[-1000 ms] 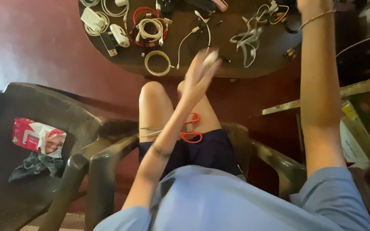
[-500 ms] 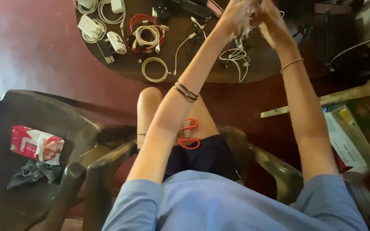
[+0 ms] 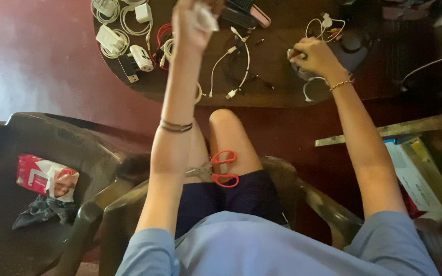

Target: The person sits at a table and repairs a black USB cable by cleaning the connector with a tissue, cutting a piece of electrical tape with scissors, and wrapping the tape around the cable's damaged section. The person then cleans a white earphone cable with a tissue.

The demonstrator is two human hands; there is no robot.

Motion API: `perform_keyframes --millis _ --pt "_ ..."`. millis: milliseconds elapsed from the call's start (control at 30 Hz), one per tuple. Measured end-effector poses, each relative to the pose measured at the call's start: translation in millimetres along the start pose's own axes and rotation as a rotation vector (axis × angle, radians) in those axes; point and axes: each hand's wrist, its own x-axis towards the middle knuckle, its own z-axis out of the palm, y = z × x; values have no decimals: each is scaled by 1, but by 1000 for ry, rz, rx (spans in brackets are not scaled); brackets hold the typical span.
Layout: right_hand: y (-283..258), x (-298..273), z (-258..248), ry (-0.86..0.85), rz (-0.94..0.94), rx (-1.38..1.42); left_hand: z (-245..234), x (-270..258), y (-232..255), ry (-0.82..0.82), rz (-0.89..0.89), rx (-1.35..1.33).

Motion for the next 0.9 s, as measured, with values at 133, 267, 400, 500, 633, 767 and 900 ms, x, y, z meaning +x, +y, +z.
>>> perform_keyframes --millis 133,267,400,500,633,767,900 --pt "10 5 7 42 -70 -144 -13 -30 42 -130 119 -165" --pt "-3 13 1 -7 -5 26 -10 -52 51 -76 131 24" --pt "-32 15 -14 -48 -25 8 7 -67 4 -149 114 681" --pt "-46 26 -29 -28 -76 63 29 -70 -57 -444 747 1264" --pt "-51 37 -45 41 -201 113 38 -75 -122 -463 377 1585" --pt "-49 23 -61 94 -161 206 29 -76 -133 -639 377 1325" --pt "-46 14 -71 96 -128 228 41 -85 -116 -489 387 1160"
